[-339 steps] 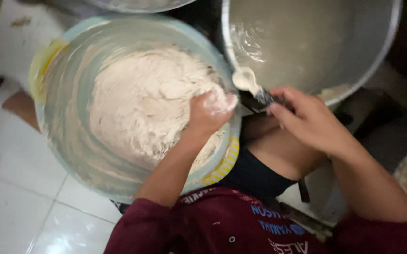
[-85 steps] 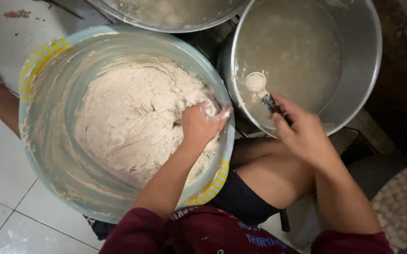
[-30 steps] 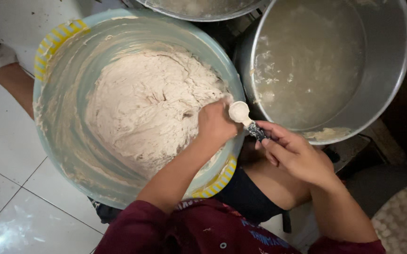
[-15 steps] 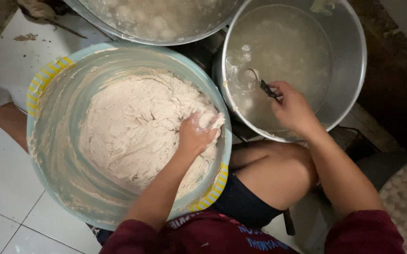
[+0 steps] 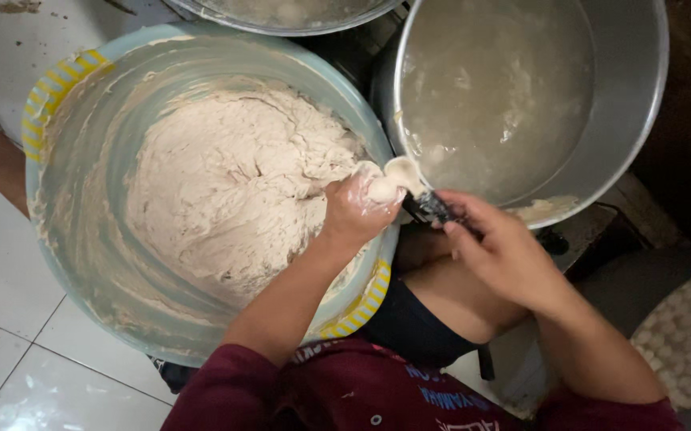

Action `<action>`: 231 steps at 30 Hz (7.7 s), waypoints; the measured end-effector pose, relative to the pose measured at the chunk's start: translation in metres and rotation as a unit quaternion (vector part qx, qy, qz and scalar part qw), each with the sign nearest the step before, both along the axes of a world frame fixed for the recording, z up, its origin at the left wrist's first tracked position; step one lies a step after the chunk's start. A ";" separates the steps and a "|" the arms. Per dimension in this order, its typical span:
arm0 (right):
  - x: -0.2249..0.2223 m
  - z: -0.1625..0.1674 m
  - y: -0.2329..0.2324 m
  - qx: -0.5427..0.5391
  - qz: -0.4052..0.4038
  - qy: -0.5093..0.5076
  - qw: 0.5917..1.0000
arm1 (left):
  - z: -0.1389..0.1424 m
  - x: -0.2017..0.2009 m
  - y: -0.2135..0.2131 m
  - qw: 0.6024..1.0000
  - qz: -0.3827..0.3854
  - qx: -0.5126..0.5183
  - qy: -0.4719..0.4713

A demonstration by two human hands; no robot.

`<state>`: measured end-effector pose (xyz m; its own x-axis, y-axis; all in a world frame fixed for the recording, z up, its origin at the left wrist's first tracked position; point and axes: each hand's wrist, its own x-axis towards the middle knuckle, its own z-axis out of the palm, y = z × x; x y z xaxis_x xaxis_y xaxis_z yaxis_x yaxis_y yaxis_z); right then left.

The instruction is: The person sits on the floor with a large basin of dough and scoops portions of dough with a hand scoop, shaping each portion against their palm, and drops the formed dough balls into a water-filled basin beside them. Formed balls accumulate in the water basin as the scooping cycle repeats.

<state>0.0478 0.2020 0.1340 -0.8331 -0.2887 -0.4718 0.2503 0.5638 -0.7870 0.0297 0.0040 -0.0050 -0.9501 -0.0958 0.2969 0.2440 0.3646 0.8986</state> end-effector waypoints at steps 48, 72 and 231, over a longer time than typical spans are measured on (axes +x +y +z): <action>-0.067 -0.051 0.026 0.012 -0.142 -0.050 0.989 | -0.033 0.018 -0.044 0.937 -0.045 -0.131 -0.321; 0.004 -0.002 -0.013 -0.004 0.057 0.137 0.989 | 0.004 -0.001 -0.002 0.997 -0.028 0.028 -0.065; -0.035 -0.013 0.020 0.195 -0.012 0.167 0.967 | -0.027 -0.003 -0.008 0.994 0.039 -0.083 -0.061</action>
<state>0.0124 0.2222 0.1213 -0.9618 -0.1217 -0.2451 0.0366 0.8304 -0.5559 0.0263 -0.0036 -0.0318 -0.9714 -0.1306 0.1981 0.1018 0.5248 0.8451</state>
